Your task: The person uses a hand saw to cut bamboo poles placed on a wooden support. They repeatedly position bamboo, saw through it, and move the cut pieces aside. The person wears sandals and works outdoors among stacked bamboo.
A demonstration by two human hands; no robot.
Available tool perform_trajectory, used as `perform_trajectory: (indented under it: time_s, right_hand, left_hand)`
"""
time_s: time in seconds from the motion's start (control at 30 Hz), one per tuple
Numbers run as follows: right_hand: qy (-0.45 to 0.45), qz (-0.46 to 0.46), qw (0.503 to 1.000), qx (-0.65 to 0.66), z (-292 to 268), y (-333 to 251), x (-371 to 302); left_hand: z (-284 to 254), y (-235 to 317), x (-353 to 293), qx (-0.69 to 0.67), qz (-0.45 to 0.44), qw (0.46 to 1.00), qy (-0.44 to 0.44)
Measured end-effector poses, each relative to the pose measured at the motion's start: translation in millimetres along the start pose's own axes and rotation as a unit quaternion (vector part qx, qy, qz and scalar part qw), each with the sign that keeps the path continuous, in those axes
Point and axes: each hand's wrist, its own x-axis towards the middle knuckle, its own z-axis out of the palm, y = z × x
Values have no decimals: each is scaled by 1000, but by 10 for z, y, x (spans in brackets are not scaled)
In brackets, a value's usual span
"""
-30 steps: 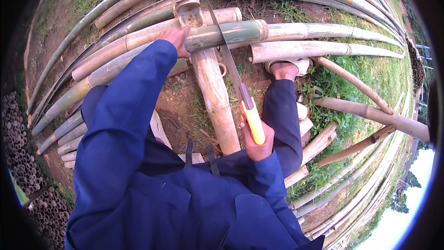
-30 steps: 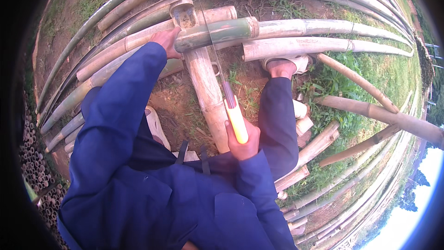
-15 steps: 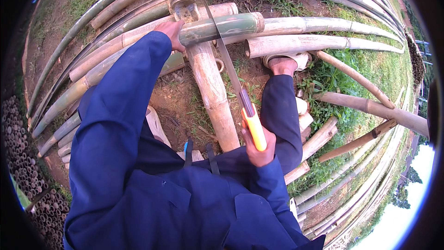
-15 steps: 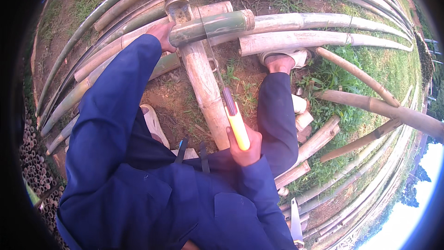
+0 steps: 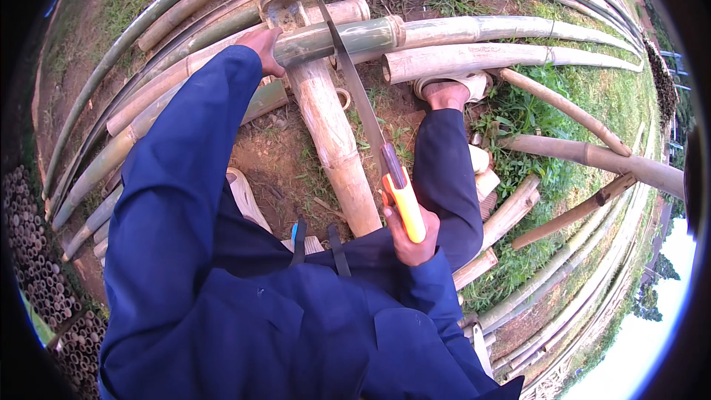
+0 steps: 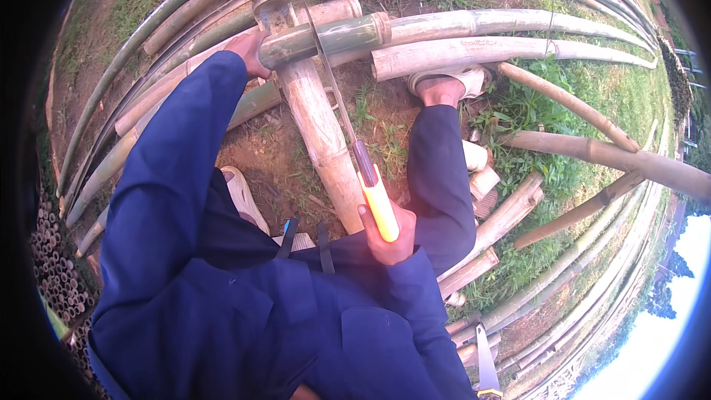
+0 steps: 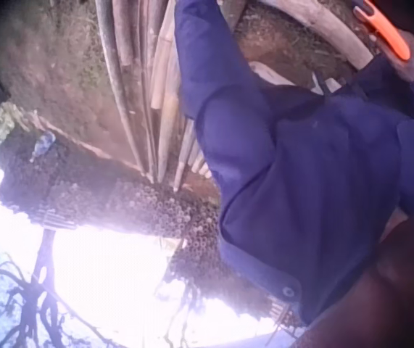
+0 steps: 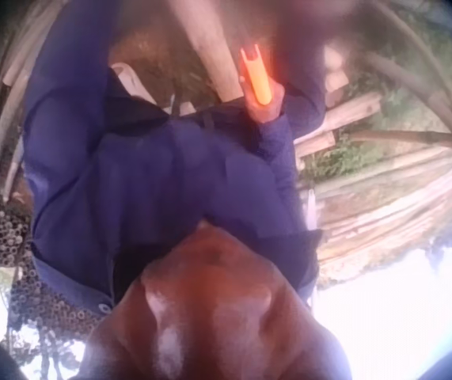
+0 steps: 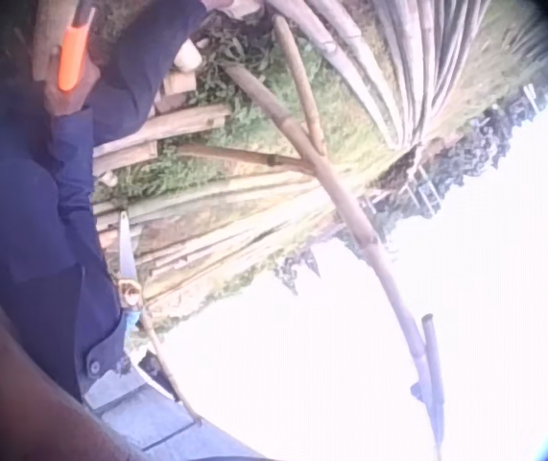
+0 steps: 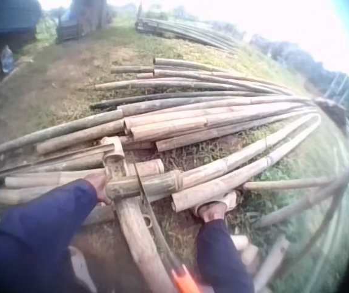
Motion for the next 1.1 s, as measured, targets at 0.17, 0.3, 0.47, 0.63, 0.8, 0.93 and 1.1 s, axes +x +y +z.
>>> perform_trajectory:
  time_s: [0.17,0.3,0.47,0.63,0.8,0.93,1.1]
  right_hand:
    - [64,-100,993,10,594,307,522]
    - [43,28,996,67,353,213,-274]
    - [61,40,994,78,681,102,-36]
    - [125,-75,987,74,997,240,664]
    - [111,-50,989,82,926,189,276]
    - [133,-67,986,72,873,114,163]
    - [134,-53,988,60,794,38,237]
  left_hand:
    - [-100,31,54,-48,10,998,-29]
    - [-69,-92,134,-85,12,995,-59]
    - [-126,-189,188,-62,16,996,-69]
    - [-48,279,-183,134,22,983,121]
    - [418,77,-387,210,7,952,223]
    - [204,11,-246,153,-7,978,143]
    - [8,-37,-252,-12,22,999,-35]
